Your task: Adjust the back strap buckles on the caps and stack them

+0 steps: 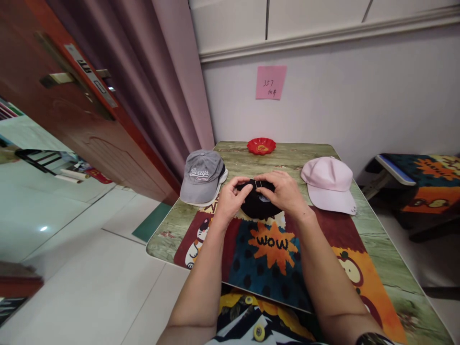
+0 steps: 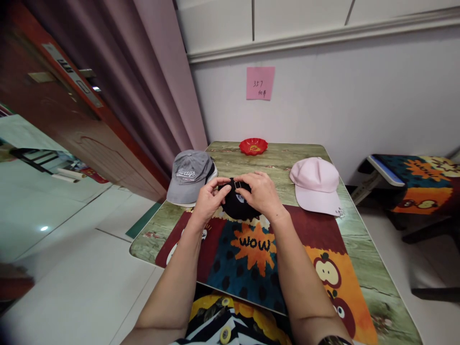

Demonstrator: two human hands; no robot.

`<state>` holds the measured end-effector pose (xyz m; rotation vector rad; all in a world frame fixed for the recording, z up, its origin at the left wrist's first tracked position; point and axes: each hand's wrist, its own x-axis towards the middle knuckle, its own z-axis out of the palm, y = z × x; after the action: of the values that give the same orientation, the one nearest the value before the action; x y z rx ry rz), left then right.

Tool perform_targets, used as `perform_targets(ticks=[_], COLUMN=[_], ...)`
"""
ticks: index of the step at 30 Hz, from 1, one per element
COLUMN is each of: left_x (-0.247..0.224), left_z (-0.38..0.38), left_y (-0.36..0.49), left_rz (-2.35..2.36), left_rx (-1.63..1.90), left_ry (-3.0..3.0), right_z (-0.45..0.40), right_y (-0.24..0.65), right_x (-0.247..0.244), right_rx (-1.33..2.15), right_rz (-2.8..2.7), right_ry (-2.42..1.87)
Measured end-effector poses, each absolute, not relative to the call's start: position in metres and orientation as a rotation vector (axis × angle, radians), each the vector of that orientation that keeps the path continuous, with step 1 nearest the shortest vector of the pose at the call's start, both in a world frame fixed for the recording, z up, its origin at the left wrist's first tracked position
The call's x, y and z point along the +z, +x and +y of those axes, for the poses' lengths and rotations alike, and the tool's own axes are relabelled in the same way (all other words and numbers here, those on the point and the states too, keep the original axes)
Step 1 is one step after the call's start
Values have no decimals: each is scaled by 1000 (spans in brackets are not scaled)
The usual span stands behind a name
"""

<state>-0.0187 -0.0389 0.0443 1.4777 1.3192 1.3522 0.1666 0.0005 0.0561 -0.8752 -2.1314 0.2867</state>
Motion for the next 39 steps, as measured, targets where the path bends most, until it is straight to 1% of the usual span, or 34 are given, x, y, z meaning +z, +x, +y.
perform_targets(ticks=[5,9,12,14,17,21,24,27,29,34,39], left_x=[39,34,31,29,28,25,17,8,8,33,53], left_z=[-36,-33,-30,-28,-26,-31,-34,-32,-31,-39,-50], left_y=[-26,-33,-38,-42,-51,-69,-79,-79,-75,-64,-54], left_rz=[1382,1455,1499,1500,1490,1399,1369,1427,1383,1042,819], left_rx=[1329,1386,1443,1462,1451,1269,1151,1226,1313,1563,1624], left_ry=[1598,1675,1728,1772,1817,1861,1752,1585,1457,1070,816], right_z=[-2,3,10,16,28,41,42,36,31,15,1], right_y=[174,208,235,244,244,238,237,235,233,231,216], right_x=[61,62,54,44,24,7,9,21,31,46,57], right_rx=[508,770,882,904,836,737,746,794,837,1137,1352], right_rz=[-2053,-1975,-2039,-2131,-2227,-2234,-2158,-2073,-2008,-1645,-1206], right_ry=[-892,-894,-954,-1030,-1155,-1199,-1133,-1013,-915,-728,-590])
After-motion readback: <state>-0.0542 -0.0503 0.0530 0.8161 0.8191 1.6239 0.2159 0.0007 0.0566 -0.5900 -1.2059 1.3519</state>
